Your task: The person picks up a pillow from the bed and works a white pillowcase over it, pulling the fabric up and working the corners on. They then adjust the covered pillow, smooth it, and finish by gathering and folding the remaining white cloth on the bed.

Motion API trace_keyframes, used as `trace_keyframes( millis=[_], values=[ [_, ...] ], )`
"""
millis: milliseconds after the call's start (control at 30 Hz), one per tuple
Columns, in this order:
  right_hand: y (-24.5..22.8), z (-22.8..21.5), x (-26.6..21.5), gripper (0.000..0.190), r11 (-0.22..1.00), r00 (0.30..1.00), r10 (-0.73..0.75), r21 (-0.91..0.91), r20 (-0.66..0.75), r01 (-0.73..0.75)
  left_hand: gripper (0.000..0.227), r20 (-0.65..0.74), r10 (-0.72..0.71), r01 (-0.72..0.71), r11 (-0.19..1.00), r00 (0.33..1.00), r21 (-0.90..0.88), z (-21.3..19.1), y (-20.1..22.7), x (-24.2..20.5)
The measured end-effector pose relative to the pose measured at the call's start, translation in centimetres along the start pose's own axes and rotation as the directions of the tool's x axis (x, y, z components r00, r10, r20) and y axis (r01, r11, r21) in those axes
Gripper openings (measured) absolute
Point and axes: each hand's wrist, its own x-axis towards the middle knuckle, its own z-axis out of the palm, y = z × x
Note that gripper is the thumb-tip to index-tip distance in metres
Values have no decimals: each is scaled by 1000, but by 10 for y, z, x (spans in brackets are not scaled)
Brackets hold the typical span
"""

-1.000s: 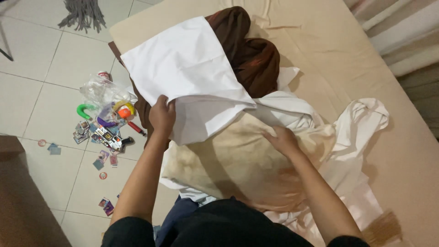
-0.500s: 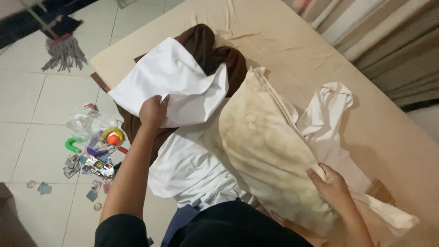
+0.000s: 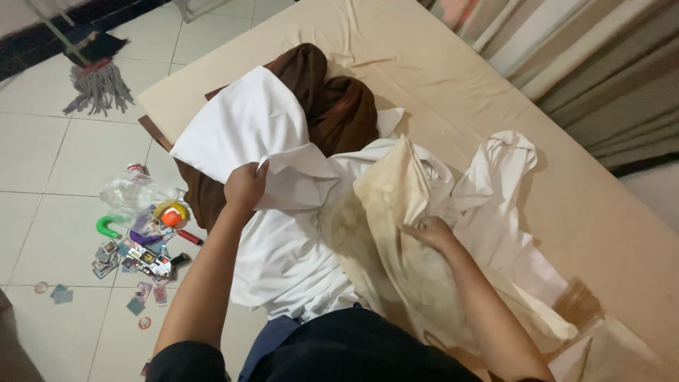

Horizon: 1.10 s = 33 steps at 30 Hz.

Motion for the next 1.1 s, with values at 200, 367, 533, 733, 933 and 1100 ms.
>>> trace_keyframes(
  millis=[200,367,533,733,933,1100],
  values=[
    [-16,21,68,128,888,947,129,460,-296,23,49,-14,31,-30,998,999,48,-9,-10,-3],
    [24,55,87,82,930,933,91,366,-349,46,51,-24,38,-38,999,999,35,-16,-6,-4],
    [6,-25,14,52,676,966,-61,701,-252,226,49,-114,76,-77,997,991,1,-4,-16,7],
    [-16,-61,-11,46,564,962,-265,819,59,105,48,-181,140,-165,978,973,-127,-9,0,6],
    [-98,17,55,38,539,735,-632,820,245,190,44,-125,161,-194,927,979,-322,-23,24,0],
    [-167,41,55,40,552,677,-633,832,375,56,38,-81,208,-223,917,975,-331,-31,26,-8]
  ],
)
